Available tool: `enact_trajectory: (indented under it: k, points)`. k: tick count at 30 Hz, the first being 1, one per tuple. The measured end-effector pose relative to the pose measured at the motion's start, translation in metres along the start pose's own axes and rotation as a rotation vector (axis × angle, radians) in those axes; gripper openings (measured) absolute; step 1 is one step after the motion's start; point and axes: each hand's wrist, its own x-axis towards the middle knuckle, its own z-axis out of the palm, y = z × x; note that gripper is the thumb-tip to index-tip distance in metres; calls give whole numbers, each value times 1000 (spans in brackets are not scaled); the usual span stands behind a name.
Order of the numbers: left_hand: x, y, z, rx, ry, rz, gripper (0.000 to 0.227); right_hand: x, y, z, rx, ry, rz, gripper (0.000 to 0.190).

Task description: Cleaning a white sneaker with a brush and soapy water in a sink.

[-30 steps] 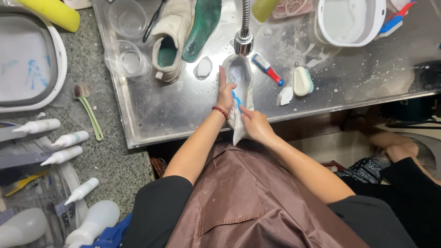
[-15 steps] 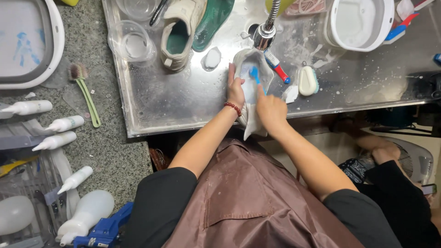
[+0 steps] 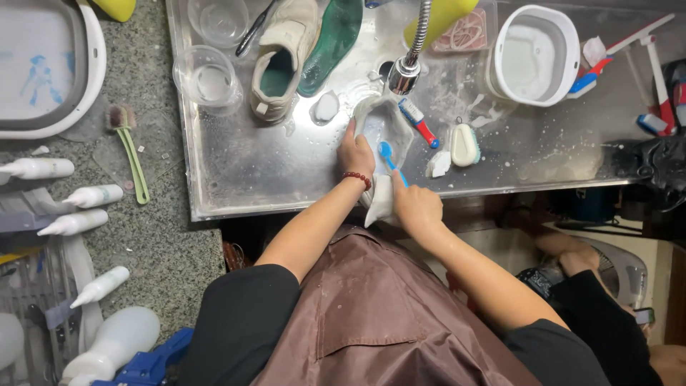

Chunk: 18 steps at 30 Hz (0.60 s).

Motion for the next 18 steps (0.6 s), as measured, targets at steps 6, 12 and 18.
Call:
enact_trajectory:
  k: [6, 12, 18]
  points:
    - [-17, 122, -82, 343, -294, -89, 46, 34, 19, -4, 180, 153, -50, 57]
    - [-4, 132, -100, 550, -312, 107, 46, 2, 32, -7, 546, 24, -69, 45]
    - [112, 38, -35, 106, -759, 373, 46, 3, 56, -9, 409, 87, -164, 37]
